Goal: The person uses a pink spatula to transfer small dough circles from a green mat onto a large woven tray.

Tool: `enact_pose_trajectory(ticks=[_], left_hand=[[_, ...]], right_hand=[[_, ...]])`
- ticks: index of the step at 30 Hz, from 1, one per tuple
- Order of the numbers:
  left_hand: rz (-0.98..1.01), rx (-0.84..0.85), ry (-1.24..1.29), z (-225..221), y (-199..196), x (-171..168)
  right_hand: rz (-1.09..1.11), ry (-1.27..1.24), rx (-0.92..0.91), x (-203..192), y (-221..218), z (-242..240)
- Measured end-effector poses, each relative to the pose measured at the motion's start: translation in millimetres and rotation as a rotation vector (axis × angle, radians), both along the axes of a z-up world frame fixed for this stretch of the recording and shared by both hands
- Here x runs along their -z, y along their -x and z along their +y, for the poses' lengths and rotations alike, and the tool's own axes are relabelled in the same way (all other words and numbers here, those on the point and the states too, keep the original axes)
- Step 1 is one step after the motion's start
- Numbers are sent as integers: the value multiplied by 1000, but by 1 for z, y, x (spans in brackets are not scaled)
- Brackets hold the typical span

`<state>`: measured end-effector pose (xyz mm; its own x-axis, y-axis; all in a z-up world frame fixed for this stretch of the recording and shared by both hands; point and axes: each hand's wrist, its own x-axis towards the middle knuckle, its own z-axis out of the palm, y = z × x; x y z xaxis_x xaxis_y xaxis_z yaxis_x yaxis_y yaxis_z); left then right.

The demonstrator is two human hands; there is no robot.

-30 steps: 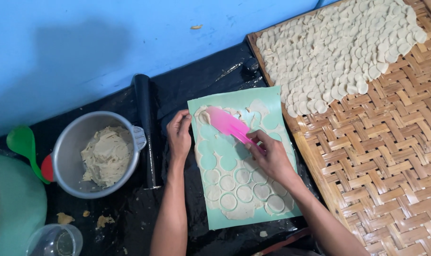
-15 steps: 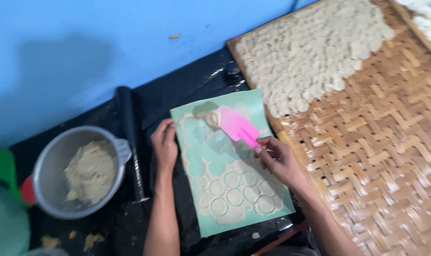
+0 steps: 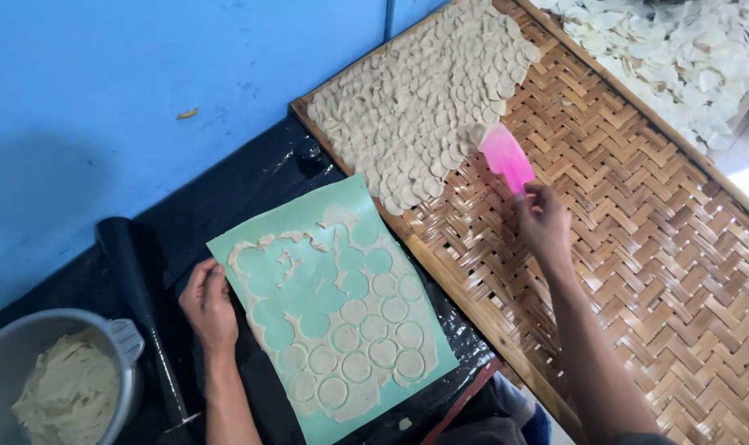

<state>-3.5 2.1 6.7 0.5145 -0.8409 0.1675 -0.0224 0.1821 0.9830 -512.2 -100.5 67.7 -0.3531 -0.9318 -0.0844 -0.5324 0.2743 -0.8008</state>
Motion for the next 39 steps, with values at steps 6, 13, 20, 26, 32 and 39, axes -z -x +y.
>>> enact_pose_trajectory(ticks=[6, 13, 20, 26, 32, 39], left_hand=[[-34, -1, 6, 0, -2, 1], [-31, 9, 16, -1, -3, 6], [-35, -35, 35, -5, -7, 19], [-148, -78, 7, -2, -5, 7], [-133, -3, 42, -1, 1, -11], [-37, 31, 53, -2, 2, -7]], right_hand=[[54, 18, 19, 8, 26, -24], [334, 58, 9, 10, 28, -24], [941, 550, -122, -12, -15, 21], [244, 382, -408, -34, -112, 77], [192, 164, -600, -25, -158, 80], [260, 480, -677, -41, -198, -2]])
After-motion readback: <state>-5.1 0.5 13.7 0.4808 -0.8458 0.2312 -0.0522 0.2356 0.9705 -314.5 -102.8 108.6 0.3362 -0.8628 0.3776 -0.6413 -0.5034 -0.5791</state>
